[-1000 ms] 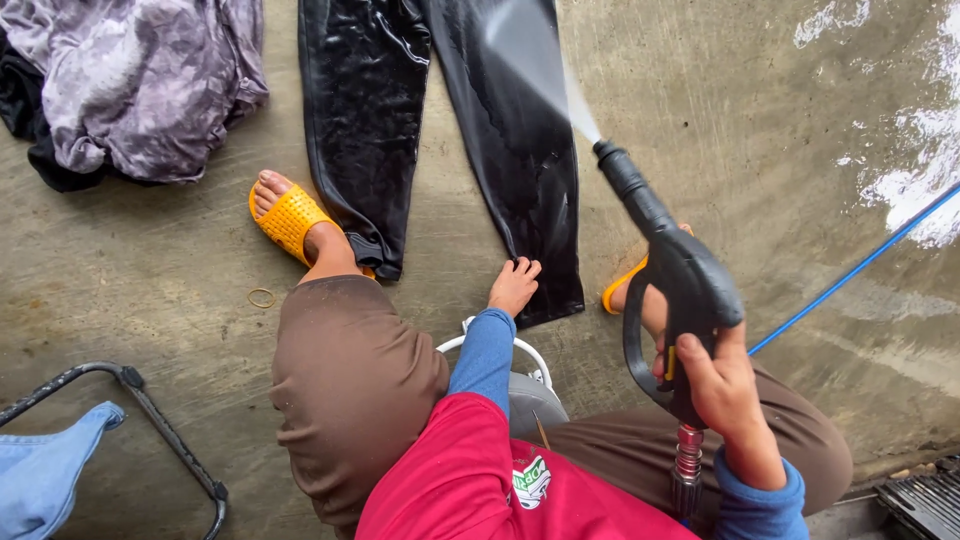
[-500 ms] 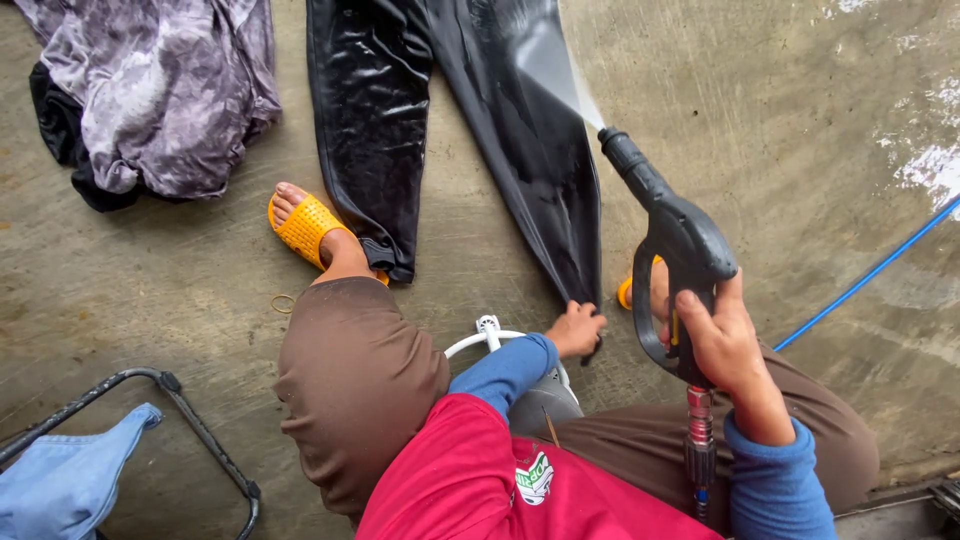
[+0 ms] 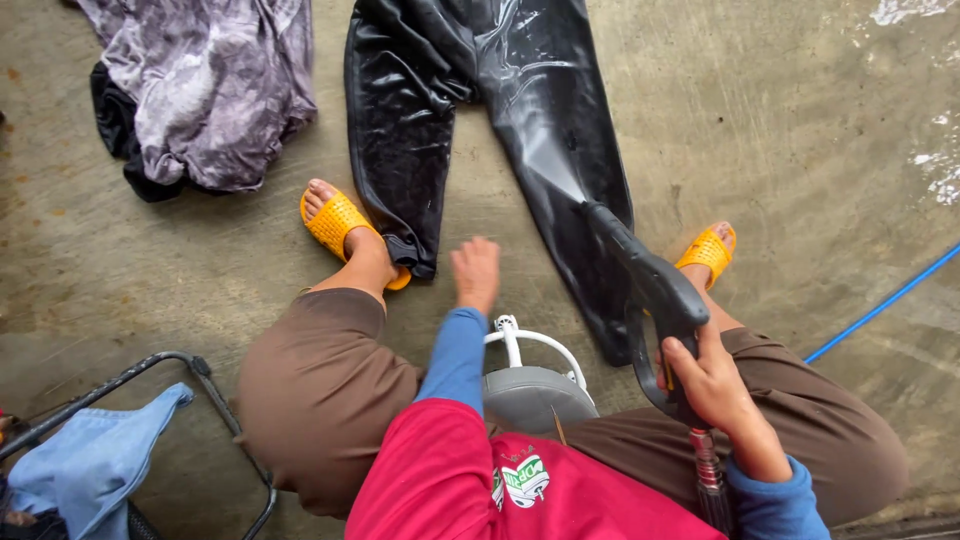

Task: Using a high-pressure water sprayer to clean dirt off a pair of pants and a shirt on a concrete floor.

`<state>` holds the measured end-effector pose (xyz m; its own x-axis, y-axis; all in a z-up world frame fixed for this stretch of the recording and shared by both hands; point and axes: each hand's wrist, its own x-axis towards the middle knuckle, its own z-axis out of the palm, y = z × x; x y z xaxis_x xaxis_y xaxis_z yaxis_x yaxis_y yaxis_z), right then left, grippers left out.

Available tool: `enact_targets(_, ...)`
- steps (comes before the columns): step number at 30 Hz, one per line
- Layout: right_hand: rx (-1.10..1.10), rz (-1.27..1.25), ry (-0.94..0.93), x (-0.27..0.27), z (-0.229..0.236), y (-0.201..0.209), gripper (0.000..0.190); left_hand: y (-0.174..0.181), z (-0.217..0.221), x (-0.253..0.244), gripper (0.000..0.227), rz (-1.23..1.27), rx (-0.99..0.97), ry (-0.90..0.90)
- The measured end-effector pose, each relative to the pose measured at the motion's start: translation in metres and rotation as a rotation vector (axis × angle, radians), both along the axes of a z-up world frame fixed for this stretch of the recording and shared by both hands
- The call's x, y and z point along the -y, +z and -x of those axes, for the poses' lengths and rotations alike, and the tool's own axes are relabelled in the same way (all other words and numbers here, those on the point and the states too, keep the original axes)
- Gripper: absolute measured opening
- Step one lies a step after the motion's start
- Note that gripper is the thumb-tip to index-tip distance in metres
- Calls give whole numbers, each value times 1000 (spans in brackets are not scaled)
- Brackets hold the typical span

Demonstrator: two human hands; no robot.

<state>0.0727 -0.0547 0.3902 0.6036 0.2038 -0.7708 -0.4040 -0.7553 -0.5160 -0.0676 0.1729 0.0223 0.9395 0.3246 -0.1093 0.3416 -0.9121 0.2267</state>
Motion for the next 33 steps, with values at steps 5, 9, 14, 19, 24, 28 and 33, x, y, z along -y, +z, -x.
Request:
enact_targets(5, 120, -63, -1, -5, 5, 11, 36, -1, 45, -85, 46, -346, -545, 221)
enact_targets(9, 84, -15, -47, -2, -4, 24, 39, 2, 63, -101, 44, -397, -442, 155)
enact_targets(14, -37, 107, -17, 3, -8, 24, 54, -15, 70, -106, 46, -410, -388, 21)
enact_targets(19, 78, 49, -44, 20, -3, 29, 33, 24, -22, -106, 14, 11, -311, 200)
enact_targets(24, 99, -36, -150, 34, -2, 33, 31, 74, -140, -84, 28, 874, -391, 204)
enact_targets(28, 110, 124, -43, 40, 3, 38, 37, 11, -173, -75, 55, 1331, -31, 502)
enact_targets(33, 81, 257, -40, 43, 12, 38, 29, -3, -157, -50, 77, 839, -500, 230)
